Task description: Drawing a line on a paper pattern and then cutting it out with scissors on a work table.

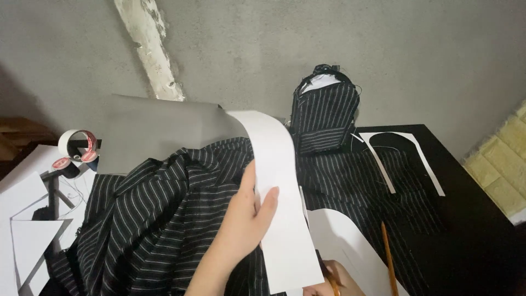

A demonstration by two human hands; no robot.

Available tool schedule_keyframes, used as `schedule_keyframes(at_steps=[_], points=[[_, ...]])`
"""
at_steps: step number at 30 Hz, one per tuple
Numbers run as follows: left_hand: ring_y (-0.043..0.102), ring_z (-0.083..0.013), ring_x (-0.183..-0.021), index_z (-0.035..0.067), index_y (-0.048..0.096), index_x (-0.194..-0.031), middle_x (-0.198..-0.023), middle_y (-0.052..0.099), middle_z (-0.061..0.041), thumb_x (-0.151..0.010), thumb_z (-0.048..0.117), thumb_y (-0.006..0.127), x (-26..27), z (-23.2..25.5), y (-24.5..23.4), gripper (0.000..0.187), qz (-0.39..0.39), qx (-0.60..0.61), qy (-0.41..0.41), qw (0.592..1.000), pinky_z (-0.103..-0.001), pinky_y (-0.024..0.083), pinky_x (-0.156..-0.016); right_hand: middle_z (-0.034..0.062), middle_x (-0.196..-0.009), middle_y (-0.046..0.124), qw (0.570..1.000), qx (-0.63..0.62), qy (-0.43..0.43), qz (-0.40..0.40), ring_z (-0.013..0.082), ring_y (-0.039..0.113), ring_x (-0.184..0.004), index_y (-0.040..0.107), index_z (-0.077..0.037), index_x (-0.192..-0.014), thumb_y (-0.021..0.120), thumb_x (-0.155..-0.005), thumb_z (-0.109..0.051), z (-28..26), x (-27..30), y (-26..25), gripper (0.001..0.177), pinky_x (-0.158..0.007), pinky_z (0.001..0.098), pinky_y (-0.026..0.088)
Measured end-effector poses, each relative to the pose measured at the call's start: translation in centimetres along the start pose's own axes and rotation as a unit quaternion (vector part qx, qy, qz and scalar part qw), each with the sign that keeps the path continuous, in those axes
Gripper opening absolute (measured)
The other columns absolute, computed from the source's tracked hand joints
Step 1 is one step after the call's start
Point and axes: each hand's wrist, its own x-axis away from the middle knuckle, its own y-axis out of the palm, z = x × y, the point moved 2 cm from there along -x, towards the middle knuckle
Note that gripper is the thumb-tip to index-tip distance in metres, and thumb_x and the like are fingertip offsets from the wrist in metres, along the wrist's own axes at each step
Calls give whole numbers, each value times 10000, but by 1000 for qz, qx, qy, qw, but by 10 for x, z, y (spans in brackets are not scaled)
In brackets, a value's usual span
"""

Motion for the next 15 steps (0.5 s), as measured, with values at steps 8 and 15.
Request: schedule_keyframes(at_steps=[8,15], points=[[583,-167,-1103,102,261,-1400,-1283,538,-52,-892,237,472,-7,-15,9,566,-47,12,118,992,-313,528,-883,213,-665,748,978,10,-207,-40,271,708,-645,771,66,-711,699,-767,-218,29,-31,-26,298,-643,340,551],[617,-177,-1093,105,224,-1416,-1303,534,-70,-880,258,496,-9,-20,9,620,-52,55,116,990,-318,590,-845,113,-811,804,976,173,-103,79,209,765,-806,803,-40,-755,766,-750,-251,42,-58,-43,215,-857,303,579]])
